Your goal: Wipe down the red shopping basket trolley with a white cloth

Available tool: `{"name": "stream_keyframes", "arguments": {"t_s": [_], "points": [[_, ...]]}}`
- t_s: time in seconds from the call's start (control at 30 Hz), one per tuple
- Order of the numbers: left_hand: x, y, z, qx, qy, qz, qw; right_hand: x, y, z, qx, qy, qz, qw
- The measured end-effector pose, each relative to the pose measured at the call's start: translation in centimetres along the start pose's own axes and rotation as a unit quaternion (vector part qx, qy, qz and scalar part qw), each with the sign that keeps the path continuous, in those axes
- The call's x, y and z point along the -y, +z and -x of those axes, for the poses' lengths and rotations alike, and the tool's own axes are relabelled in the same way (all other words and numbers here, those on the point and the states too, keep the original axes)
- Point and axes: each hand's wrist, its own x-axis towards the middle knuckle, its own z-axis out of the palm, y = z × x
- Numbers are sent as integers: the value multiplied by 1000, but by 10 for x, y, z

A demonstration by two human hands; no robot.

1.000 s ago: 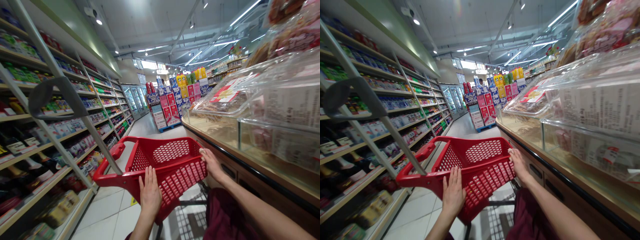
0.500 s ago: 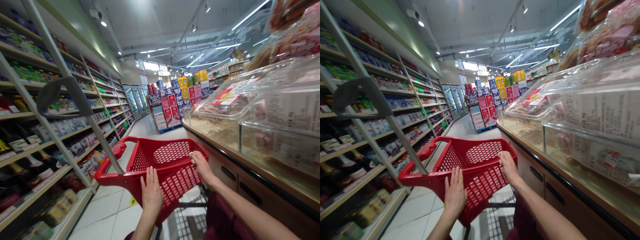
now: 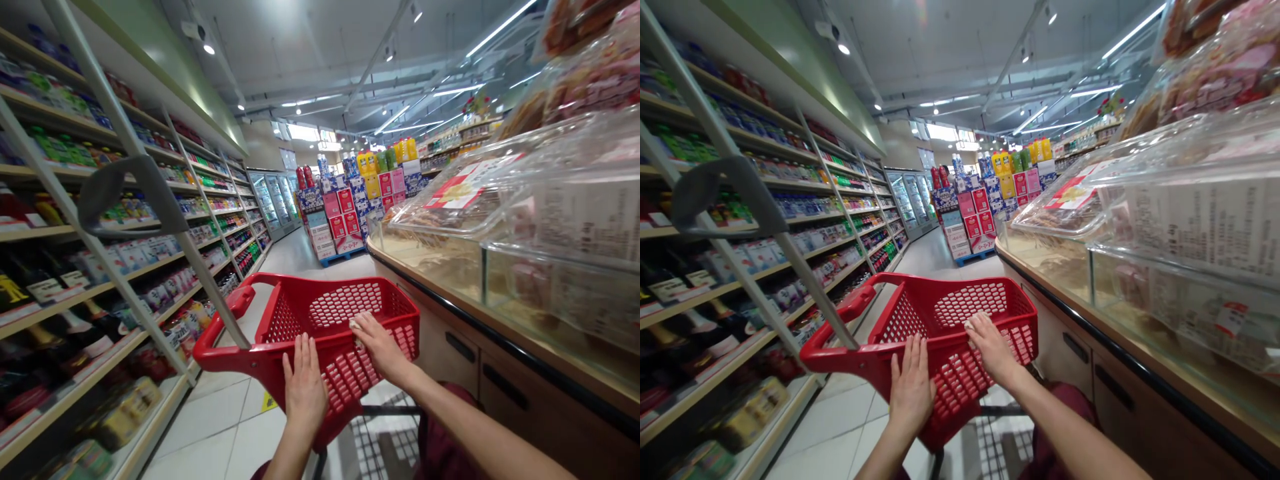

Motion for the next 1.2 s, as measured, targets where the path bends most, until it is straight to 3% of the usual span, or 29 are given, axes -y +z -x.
{"name": "stream_keyframes", "arguments": {"t_s": [0.03,0.13,0.2,0.23,0.33,0.4,0.57,0.63,0.77,0.83,0.9,0.97,1.13,1.2], "points": [[0,0,0,1,1,0,1000,-2,0,2,-1,5,1,1000],[-1,-3,0,11,-2,7,1000,-21,-5,7,-39,130,35,990],[-2,-6,-1,21,-7,10,1000,-21,-5,6,-63,168,40,983],[-3,-7,-1,25,-10,10,1000,-14,-2,3,-69,150,30,986],[-3,-10,-2,34,-13,2,999,20,10,-6,-53,14,-21,998],[-2,-10,-1,34,-7,-6,999,30,11,-9,-37,-24,-38,998],[-1,-6,0,23,4,-18,1000,17,3,-7,-60,144,-2,988],[-1,-4,1,18,2,-19,1000,28,7,-10,-53,117,-17,992],[0,-3,2,9,5,-21,1000,53,14,-16,-5,-12,-65,998],[1,-4,3,10,9,-18,1000,45,9,-16,6,28,-56,998],[0,-5,3,15,11,-12,1000,33,4,-15,-4,109,-33,993],[-1,-6,3,17,11,-7,1000,34,4,-17,-17,132,-34,991],[0,-7,4,12,8,-9,1000,76,16,-26,-17,-28,-88,996],[2,-7,5,8,12,-10,1000,72,11,-26,2,-24,-75,997]]}}
